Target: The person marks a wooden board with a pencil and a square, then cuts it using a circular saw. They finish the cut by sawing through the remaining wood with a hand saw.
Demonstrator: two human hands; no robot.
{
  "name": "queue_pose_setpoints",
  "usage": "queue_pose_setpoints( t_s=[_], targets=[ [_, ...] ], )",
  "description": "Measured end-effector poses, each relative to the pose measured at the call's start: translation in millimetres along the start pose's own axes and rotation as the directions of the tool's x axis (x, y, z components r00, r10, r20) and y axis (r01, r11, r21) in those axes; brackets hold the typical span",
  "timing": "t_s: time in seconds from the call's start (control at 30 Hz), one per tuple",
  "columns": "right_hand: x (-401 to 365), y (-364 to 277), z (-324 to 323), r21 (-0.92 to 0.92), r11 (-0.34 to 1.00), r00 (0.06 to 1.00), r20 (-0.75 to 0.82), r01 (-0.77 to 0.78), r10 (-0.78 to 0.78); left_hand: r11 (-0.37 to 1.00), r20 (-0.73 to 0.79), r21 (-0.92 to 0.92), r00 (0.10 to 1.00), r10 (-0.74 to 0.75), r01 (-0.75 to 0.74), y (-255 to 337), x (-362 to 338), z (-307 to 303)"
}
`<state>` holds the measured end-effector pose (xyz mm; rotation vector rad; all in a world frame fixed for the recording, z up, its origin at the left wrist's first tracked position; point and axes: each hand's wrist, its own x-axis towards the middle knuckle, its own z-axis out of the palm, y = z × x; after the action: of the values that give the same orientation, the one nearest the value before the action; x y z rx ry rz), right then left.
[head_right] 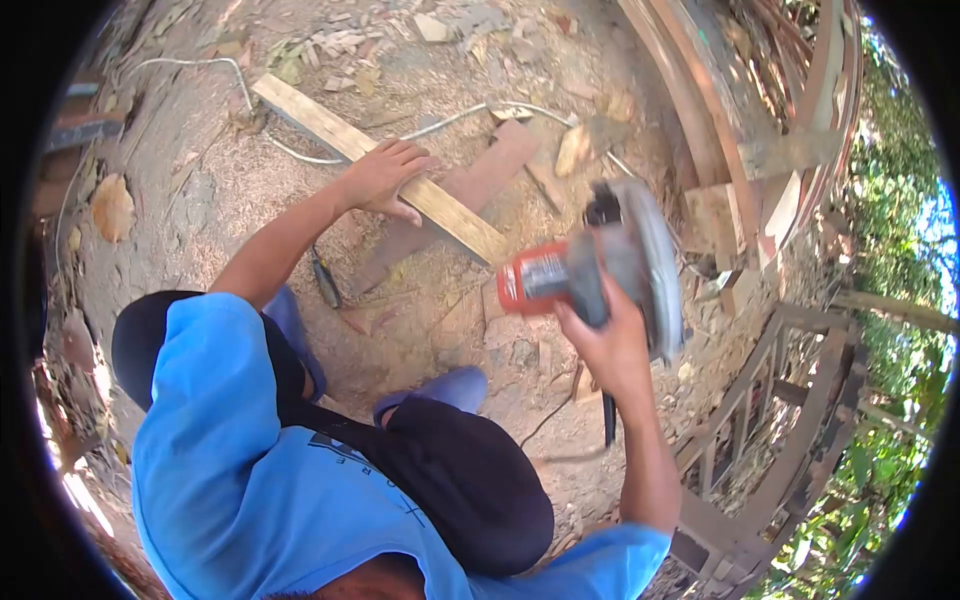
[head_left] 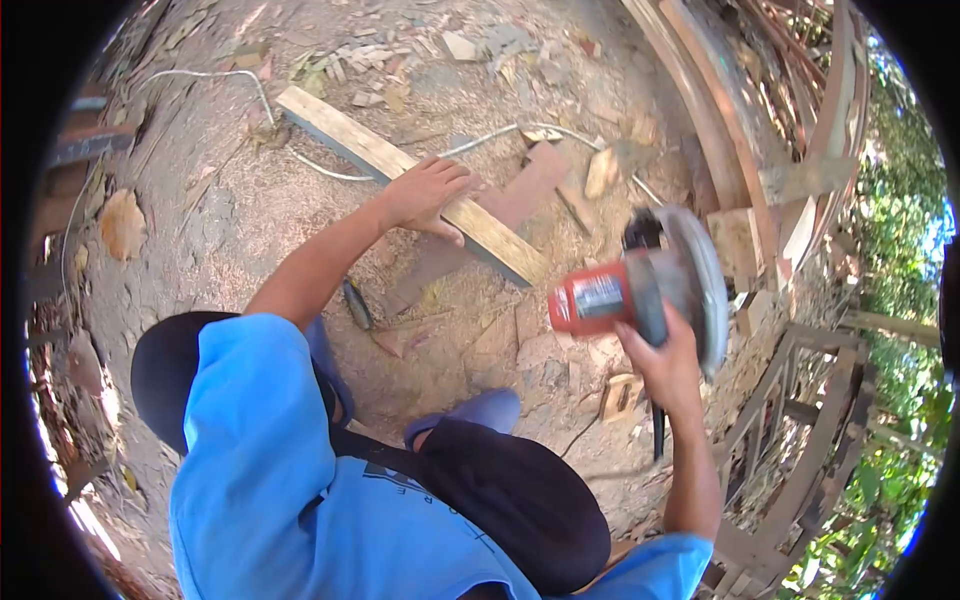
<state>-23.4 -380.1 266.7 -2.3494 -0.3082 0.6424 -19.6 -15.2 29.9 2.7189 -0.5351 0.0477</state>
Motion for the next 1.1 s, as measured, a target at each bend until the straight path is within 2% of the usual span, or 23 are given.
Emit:
queue_pose_setpoints(
  t_s=[0.07,0.1,0.13,0.2,0.27,0.37,0.4,0.43,0.47,0.5,0.53,0.57,0.6,0.67,0.73,0.8,0.83,0.87,0.93,0.97,1.03,1.1],
  targets=[
    [54,0,28,-0.09,0.963,0.967,-0.015,0.252,-0.255,0.996,-0.072,0.077,0.997,-0.036,0.042,-9,-21,3],
    [79,-5,41,-0.212,0.925,0.944,-0.032,0.315,-0.329,0.991,-0.109,0.114,0.992,-0.058,0.07,-13,-31,7],
    [102,-10,53,-0.249,0.895,0.92,-0.035,0.369,-0.389,0.986,-0.141,0.091,0.982,-0.126,0.14,-14,-42,11],
    [140,-26,75,-0.412,0.848,0.934,0.024,0.333,-0.355,0.965,-0.204,0.048,0.949,-0.242,0.256,-16,-59,15],
    [169,-35,98,-0.561,0.787,0.96,0.05,0.256,-0.277,0.952,-0.175,0.025,0.939,-0.296,0.305,-13,-71,17],
    [214,-7,124,-0.719,0.568,0.887,0.151,0.401,-0.436,0.934,-0.205,-0.055,0.911,-0.358,0.354,-9,-83,16],
    [221,-7,130,-0.719,0.595,0.929,0.21,0.359,-0.306,0.929,-0.225,-0.084,0.902,-0.369,0.359,-9,-84,13],
    [224,-2,137,-0.755,0.539,0.92,0.226,0.373,-0.319,0.915,-0.303,-0.112,0.864,-0.403,0.387,-7,-82,11],
    [223,3,143,-0.788,0.488,0.916,0.237,0.376,-0.323,0.879,-0.309,-0.202,0.824,-0.475,0.431,-7,-77,5],
    [218,1,147,-0.78,0.513,0.93,0.249,0.358,-0.272,0.838,-0.302,-0.29,0.787,-0.539,0.463,-7,-69,0],
    [211,6,152,-0.832,0.419,0.904,0.209,0.365,-0.373,0.788,-0.283,-0.373,0.749,-0.599,0.489,-5,-59,-4],
    [213,13,157,-0.827,0.426,0.882,0.162,0.366,-0.443,0.793,-0.38,-0.358,0.699,-0.606,0.493,-1,-48,-6],
    [213,19,162,-0.821,0.44,0.856,0.109,0.364,-0.505,0.692,-0.29,-0.561,0.675,-0.678,0.455,7,-34,-21],
    [218,19,172,-0.744,0.576,0.89,0.056,0.34,-0.453,0.361,-0.039,-0.858,0.655,-0.754,0.365,27,-1,-44],
    [208,6,175,-0.681,0.66,0.914,0.035,0.318,-0.405,0.39,-0.181,-0.899,0.638,-0.748,0.201,16,45,-11],
    [196,-13,167,-0.66,0.68,0.923,0.055,0.32,-0.381,0.41,-0.157,-0.853,0.591,-0.791,0.323,33,86,-36],
    [200,0,177,-0.637,0.703,0.924,0.039,0.317,-0.381,0.413,-0.149,-0.827,0.561,-0.814,0.381,45,99,-46],
    [200,17,187,-0.671,0.645,0.853,-0.036,0.366,-0.521,0.434,-0.188,-0.799,0.514,-0.837,0.416,49,107,-40],
    [188,51,199,-0.754,0.524,0.627,-0.195,0.396,-0.754,0.502,-0.297,-0.722,0.442,-0.846,0.477,46,128,-26],
    [172,50,189,-0.671,0.542,0.588,-0.192,0.505,-0.786,0.522,-0.304,-0.744,0.484,-0.821,0.418,45,128,-25],
    [124,44,156,-0.469,0.535,0.504,-0.202,0.703,-0.839,0.56,-0.341,-0.742,0.513,-0.788,0.368,49,131,-22],
    [99,66,147,-0.238,0.802,0.737,-0.316,0.549,-0.598,0.586,-0.364,-0.725,0.521,-0.772,0.362,55,132,-19]
  ],
)
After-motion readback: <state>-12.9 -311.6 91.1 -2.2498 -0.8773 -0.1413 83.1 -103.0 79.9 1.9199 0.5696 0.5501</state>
